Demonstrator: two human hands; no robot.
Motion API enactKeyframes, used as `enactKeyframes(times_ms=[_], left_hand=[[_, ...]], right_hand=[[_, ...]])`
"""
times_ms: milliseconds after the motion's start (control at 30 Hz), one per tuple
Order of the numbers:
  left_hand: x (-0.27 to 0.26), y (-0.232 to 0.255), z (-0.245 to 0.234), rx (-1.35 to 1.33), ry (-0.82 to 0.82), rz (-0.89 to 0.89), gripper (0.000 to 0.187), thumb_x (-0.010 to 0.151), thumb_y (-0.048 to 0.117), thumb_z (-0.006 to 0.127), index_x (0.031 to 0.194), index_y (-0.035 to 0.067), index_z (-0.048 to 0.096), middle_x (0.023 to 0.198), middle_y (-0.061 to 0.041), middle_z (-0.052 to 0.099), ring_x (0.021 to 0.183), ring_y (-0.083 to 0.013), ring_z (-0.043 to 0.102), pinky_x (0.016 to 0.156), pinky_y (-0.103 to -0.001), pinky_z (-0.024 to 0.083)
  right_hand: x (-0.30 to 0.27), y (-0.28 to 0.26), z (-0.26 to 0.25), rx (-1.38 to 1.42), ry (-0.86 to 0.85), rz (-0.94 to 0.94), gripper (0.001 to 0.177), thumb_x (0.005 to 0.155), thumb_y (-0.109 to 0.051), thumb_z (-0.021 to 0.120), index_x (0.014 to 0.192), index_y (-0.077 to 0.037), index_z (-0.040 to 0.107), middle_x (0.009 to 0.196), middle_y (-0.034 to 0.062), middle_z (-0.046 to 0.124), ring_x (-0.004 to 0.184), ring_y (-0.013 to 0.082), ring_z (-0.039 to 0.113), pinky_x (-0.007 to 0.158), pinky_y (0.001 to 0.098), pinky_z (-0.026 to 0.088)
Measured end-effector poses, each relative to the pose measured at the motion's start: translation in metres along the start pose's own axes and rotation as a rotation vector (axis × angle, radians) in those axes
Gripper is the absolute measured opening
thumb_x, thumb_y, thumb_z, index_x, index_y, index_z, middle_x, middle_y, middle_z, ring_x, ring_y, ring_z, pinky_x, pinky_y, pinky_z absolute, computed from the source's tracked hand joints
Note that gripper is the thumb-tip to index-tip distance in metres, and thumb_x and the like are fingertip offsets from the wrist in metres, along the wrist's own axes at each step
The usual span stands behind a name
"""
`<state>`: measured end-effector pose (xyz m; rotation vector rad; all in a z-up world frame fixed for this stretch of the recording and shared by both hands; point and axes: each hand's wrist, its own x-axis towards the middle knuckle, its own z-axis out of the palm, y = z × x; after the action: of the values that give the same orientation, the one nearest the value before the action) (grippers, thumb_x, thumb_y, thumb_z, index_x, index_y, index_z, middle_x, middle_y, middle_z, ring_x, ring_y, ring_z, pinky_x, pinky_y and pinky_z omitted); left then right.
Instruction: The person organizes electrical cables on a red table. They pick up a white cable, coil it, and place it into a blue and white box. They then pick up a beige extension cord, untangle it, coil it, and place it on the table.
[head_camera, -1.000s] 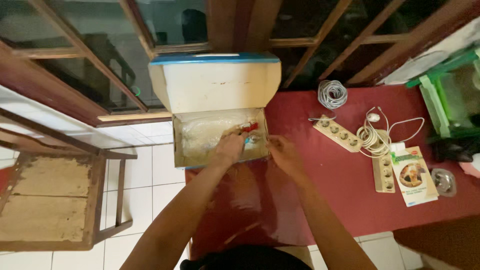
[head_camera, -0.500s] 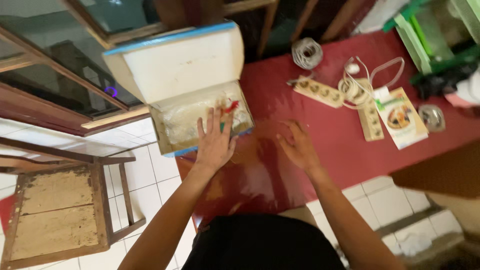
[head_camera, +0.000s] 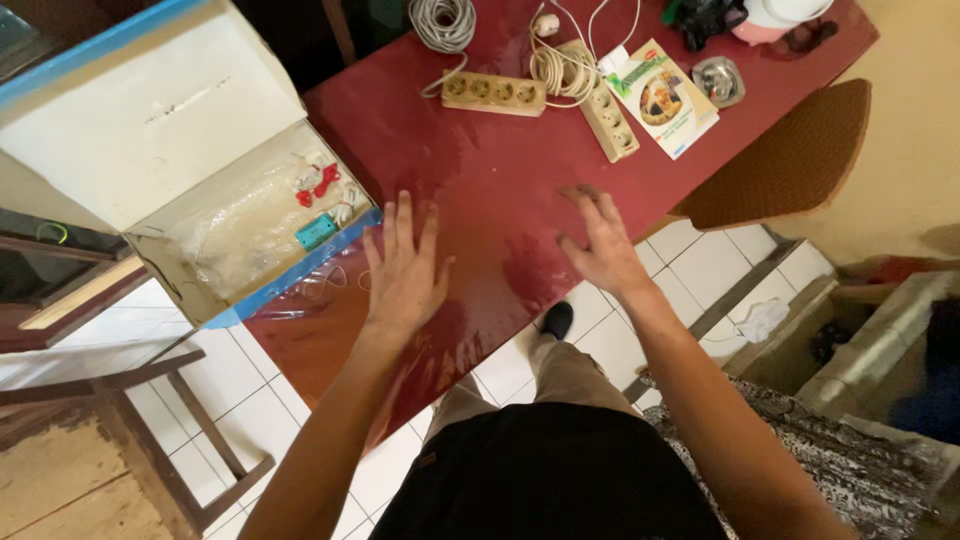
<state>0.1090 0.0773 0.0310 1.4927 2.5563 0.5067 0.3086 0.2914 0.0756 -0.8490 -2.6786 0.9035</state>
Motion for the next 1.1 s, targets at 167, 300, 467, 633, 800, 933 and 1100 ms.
enactKeyframes(times_ms=[167,300,467,633,800,933,1100], left_hand=[[-0.008,0.050,0.018,0.005,-0.043,-0.005,0.079,0.092,0.038,0.066,0.157,0.009,0.033,0.165,-0.024,0.012,0.152,-0.0433,0.015,0.116,-0.070,0.014],[-0.008,0.096,0.021,0.014,-0.116,-0.074,0.077,0.092,0.038,0.064,0.157,0.011,0.033,0.166,-0.023,0.012,0.152,-0.0417,0.016,0.118,-0.067,0.015],[0.001,0.180,0.022,-0.256,-0.234,-0.285,0.070,0.100,0.039,0.056,0.161,0.019,0.028,0.155,-0.019,0.036,0.130,-0.0446,0.051,0.111,-0.056,0.039],[0.015,0.261,0.038,-0.628,-0.113,-0.121,0.076,0.105,0.039,0.051,0.166,0.018,0.010,0.131,-0.025,0.057,0.106,-0.0401,0.066,0.098,-0.055,0.047],[0.046,0.318,0.036,-0.894,-0.337,-0.149,0.079,0.102,0.048,0.037,0.165,0.022,-0.003,0.095,-0.017,0.074,0.061,-0.0345,0.068,0.073,-0.045,0.054],[0.076,0.329,0.035,-0.945,-0.237,0.006,0.083,0.104,0.052,0.037,0.167,0.018,-0.005,0.085,-0.020,0.067,0.058,-0.0343,0.066,0.068,-0.046,0.054],[0.118,0.322,0.053,-0.888,-0.151,0.142,0.089,0.102,0.052,0.046,0.167,0.012,0.000,0.074,-0.022,0.065,0.071,-0.0432,0.068,0.072,-0.051,0.051]], right_hand=[[-0.020,0.044,-0.025,0.098,0.003,0.064,0.064,0.088,-0.018,0.071,0.148,-0.015,0.047,0.150,0.0209,0.042,0.139,0.0402,0.044,0.101,0.0432,0.049],[-0.031,0.091,-0.039,0.095,0.058,-0.108,0.063,0.092,-0.016,0.074,0.148,-0.007,0.049,0.148,0.0220,0.048,0.136,0.0408,0.048,0.108,0.0461,0.046],[-0.047,0.141,-0.075,0.255,0.067,-0.162,0.054,0.095,-0.017,0.070,0.144,-0.006,0.052,0.136,0.0193,0.058,0.123,0.0330,0.060,0.104,0.0389,0.050],[-0.053,0.164,-0.106,0.606,-0.184,-0.041,0.047,0.106,-0.030,0.053,0.148,-0.008,0.048,0.136,0.0132,0.063,0.123,0.0234,0.063,0.103,0.0365,0.051],[-0.038,0.153,-0.112,0.875,-0.438,-0.110,0.067,0.106,-0.057,0.033,0.152,-0.010,0.044,0.139,0.0123,0.057,0.125,0.0246,0.058,0.104,0.0383,0.050],[-0.020,0.145,-0.123,0.577,-0.303,-0.205,0.080,0.099,-0.074,0.028,0.144,-0.010,0.051,0.124,0.0132,0.062,0.113,0.0286,0.063,0.097,0.0412,0.049],[0.019,0.163,-0.136,0.556,-0.280,-0.155,0.080,0.098,-0.077,0.024,0.132,-0.010,0.053,0.114,0.0094,0.062,0.101,0.0256,0.065,0.090,0.0392,0.050]])
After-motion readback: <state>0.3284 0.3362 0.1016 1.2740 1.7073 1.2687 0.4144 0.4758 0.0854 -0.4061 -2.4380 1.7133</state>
